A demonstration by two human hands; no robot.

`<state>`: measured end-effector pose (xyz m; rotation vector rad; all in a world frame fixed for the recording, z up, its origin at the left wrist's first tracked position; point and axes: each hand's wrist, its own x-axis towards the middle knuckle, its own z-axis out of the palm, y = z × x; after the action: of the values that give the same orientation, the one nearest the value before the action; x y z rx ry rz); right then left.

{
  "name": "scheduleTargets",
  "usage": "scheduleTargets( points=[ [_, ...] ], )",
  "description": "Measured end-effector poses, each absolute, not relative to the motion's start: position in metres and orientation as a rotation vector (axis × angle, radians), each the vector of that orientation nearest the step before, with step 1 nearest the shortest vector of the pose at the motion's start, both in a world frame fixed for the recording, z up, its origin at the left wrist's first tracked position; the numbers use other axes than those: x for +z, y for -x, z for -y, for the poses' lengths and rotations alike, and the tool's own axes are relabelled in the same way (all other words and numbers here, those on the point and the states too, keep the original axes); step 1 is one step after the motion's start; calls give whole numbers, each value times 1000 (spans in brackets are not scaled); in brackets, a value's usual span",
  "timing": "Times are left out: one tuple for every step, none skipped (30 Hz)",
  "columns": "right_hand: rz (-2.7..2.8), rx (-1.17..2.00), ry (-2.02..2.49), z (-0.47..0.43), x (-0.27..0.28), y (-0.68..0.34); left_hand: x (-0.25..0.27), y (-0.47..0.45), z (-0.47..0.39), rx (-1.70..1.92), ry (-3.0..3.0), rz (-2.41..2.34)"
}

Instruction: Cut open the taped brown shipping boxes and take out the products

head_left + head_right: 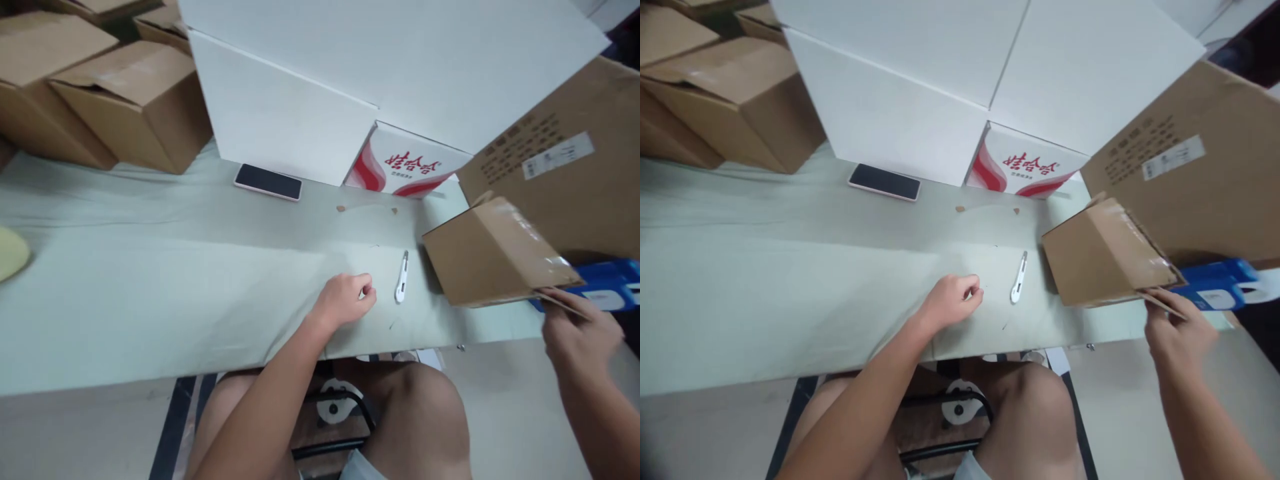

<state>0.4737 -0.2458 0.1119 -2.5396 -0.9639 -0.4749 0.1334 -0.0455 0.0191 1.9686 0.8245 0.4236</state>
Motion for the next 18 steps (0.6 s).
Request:
scheduleTargets(
  points=[
    [889, -480, 2518, 236, 106, -480, 18, -138, 46, 433, -1968, -825],
    [857, -474, 2503, 226, 101, -487, 17, -142, 45, 440, -1969, -828],
    [863, -467, 2507, 214, 99, -495, 15, -145, 45, 445, -1971, -831],
    [899, -461, 2532, 202, 98, -503, 12, -148, 44, 447, -1975, -833],
    [930, -461, 2561, 190, 99, -511, 10, -149, 42, 445, -1978, -837],
    [943, -455, 2588, 179, 101, -518, 8, -151, 40, 439, -1979, -842],
    [941, -446, 2605, 167, 104, -526, 6, -152, 39, 431, -1975, -848],
    [935, -433, 2612, 156, 107, -533, 4, -154, 37, 424, -1967, -855],
    [939, -412, 2613, 145, 110, -539, 3, -155, 35, 420, -1958, -863],
    [945, -391, 2608, 133, 113, -545, 2, -156, 33, 418, -1948, -869],
    [945, -373, 2603, 122, 114, -550, 1, -157, 31, 419, -1938, -872],
    [942, -358, 2597, 111, 115, -555, 0, -159, 30, 421, -1931, -871],
    [926, -349, 2587, 101, 115, -558, 0, -160, 28, 423, -1923, -871],
    [897, -355, 2567, 91, 113, -560, -1, -161, 27, 425, -1916, -870],
    [859, -379, 2544, 82, 111, -561, -1, -161, 26, 425, -1908, -868],
    [788, -399, 2503, 74, 106, -561, -2, -161, 25, 426, -1900, -867],
    [693, -398, 2450, 67, 101, -561, -2, -161, 24, 428, -1890, -865],
    [589, -368, 2394, 60, 95, -560, -2, -160, 23, 432, -1880, -861]
  ],
)
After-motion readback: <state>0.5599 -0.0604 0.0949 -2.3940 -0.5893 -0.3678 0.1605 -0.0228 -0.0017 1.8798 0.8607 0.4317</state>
